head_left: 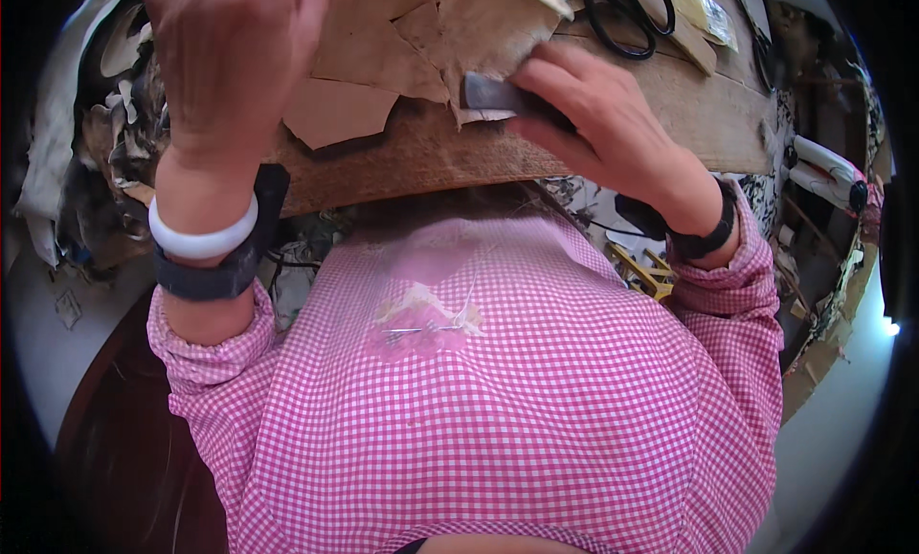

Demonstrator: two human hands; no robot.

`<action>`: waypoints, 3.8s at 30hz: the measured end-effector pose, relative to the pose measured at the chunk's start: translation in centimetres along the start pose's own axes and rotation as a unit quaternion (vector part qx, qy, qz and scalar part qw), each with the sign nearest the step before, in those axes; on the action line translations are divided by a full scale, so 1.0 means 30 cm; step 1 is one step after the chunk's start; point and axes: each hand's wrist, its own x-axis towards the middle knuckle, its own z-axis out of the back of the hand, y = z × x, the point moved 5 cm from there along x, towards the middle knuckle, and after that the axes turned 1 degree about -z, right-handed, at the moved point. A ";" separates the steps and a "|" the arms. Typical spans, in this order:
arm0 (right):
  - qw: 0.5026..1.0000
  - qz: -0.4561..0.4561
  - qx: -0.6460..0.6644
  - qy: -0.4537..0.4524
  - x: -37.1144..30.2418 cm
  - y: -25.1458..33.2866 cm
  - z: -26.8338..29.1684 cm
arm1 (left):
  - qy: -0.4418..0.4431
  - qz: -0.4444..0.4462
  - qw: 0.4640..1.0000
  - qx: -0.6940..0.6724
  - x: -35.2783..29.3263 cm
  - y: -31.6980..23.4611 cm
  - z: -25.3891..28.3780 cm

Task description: Sewing small pieces of leather and fur together by hand using a needle and thread.

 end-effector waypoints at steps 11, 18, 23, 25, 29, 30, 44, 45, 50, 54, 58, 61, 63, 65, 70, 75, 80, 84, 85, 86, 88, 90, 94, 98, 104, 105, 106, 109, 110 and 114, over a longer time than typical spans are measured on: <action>0.964 -0.050 -0.253 -0.060 0.286 -0.242 -0.036 | -0.090 0.104 0.990 -0.015 -0.062 0.022 -0.066; 0.970 -0.058 -0.231 -0.050 0.268 -0.321 -0.097 | 0.054 0.111 0.976 -0.178 -0.344 -0.121 -0.133; 0.952 -0.049 -0.295 -0.068 0.245 -0.274 -0.087 | 0.106 0.153 0.958 -0.217 -0.431 -0.180 -0.138; 0.968 -0.057 -0.242 -0.043 0.213 -0.222 -0.090 | 0.121 0.136 0.958 -0.224 -0.430 -0.206 -0.132; 0.997 -0.039 -0.068 0.012 0.050 -0.051 -0.129 | 0.172 0.118 0.947 -0.245 -0.406 -0.220 -0.165; 0.996 -0.047 -0.079 0.005 0.029 -0.040 -0.152 | 0.156 0.108 0.949 -0.252 -0.396 -0.218 -0.168; 0.980 -0.133 0.095 -0.112 -0.092 -0.095 -0.192 | 0.096 0.105 0.931 -0.336 -0.347 -0.209 -0.187; 0.985 -0.114 0.064 -0.110 -0.091 -0.087 -0.192 | 0.096 0.092 0.939 -0.319 -0.337 -0.213 -0.185; 0.990 -0.078 -0.024 -0.116 -0.097 -0.048 -0.211 | 0.113 0.036 0.953 -0.278 -0.288 -0.263 -0.183; 0.991 -0.065 -0.066 -0.094 -0.116 -0.030 -0.229 | 0.073 0.021 0.959 -0.274 -0.254 -0.283 -0.202; 0.992 -0.060 -0.098 -0.047 -0.126 -0.025 -0.242 | 0.092 0.081 0.938 -0.324 -0.255 -0.278 -0.225; 0.995 -0.063 -0.056 -0.049 -0.121 -0.027 -0.225 | 0.097 0.068 0.933 -0.341 -0.264 -0.287 -0.224; 0.996 -0.075 -0.015 -0.051 -0.110 -0.030 -0.208 | 0.095 0.067 0.923 -0.366 -0.274 -0.282 -0.211; 0.994 -0.094 0.020 -0.051 -0.095 -0.032 -0.193 | 0.091 0.101 0.896 -0.423 -0.288 -0.257 -0.199; 0.992 -0.089 -0.031 -0.082 -0.016 -0.016 -0.220 | 0.041 0.159 0.895 -0.414 -0.322 -0.213 -0.184; 0.985 -0.060 -0.139 -0.086 0.056 -0.004 -0.276 | 0.083 0.133 0.892 -0.423 -0.337 -0.234 -0.225; 0.984 -0.044 -0.164 -0.048 0.072 0.002 -0.271 | 0.071 0.158 0.877 -0.448 -0.356 -0.232 -0.238; 0.982 0.023 -0.183 -0.027 0.067 0.013 -0.262 | 0.064 0.175 0.868 -0.459 -0.370 -0.233 -0.250; 0.982 0.040 -0.182 -0.019 0.067 0.014 -0.266 | 0.062 0.180 0.866 -0.463 -0.372 -0.233 -0.252; 0.983 0.052 -0.176 -0.010 0.065 0.017 -0.271 | 0.064 0.178 0.866 -0.463 -0.372 -0.234 -0.253; 0.979 0.072 -0.193 0.000 0.058 0.026 -0.278 | 0.063 0.176 0.866 -0.464 -0.370 -0.230 -0.251; 0.976 0.065 -0.208 0.015 0.047 0.033 -0.278 | 0.062 0.176 0.857 -0.480 -0.366 -0.222 -0.242; 0.985 0.019 -0.169 0.008 0.004 0.041 -0.217 | 0.039 0.189 0.841 -0.505 -0.364 -0.177 -0.204; 0.997 -0.046 -0.038 -0.038 -0.023 0.029 -0.135 | 0.015 0.262 0.796 -0.545 -0.369 -0.127 -0.156; 0.988 -0.061 0.134 -0.055 0.013 0.073 -0.156 | 0.136 0.298 0.662 -0.674 -0.333 -0.211 -0.158; 0.984 -0.060 0.145 -0.078 0.020 0.089 -0.168 | 0.140 0.290 0.652 -0.686 -0.319 -0.231 -0.160; 0.981 -0.064 0.157 -0.091 0.029 0.103 -0.190 | 0.167 0.287 0.632 -0.700 -0.312 -0.253 -0.158; 0.975 -0.082 0.181 -0.099 0.037 0.110 -0.215 | 0.233 0.302 0.572 -0.727 -0.303 -0.298 -0.142; 0.968 -0.095 0.209 -0.102 0.036 0.102 -0.214 | 0.242 0.323 0.551 -0.731 -0.305 -0.301 -0.135; 0.873 -0.243 0.419 -0.053 0.007 0.042 -0.205 | 0.291 0.319 0.525 -0.734 -0.304 -0.276 -0.127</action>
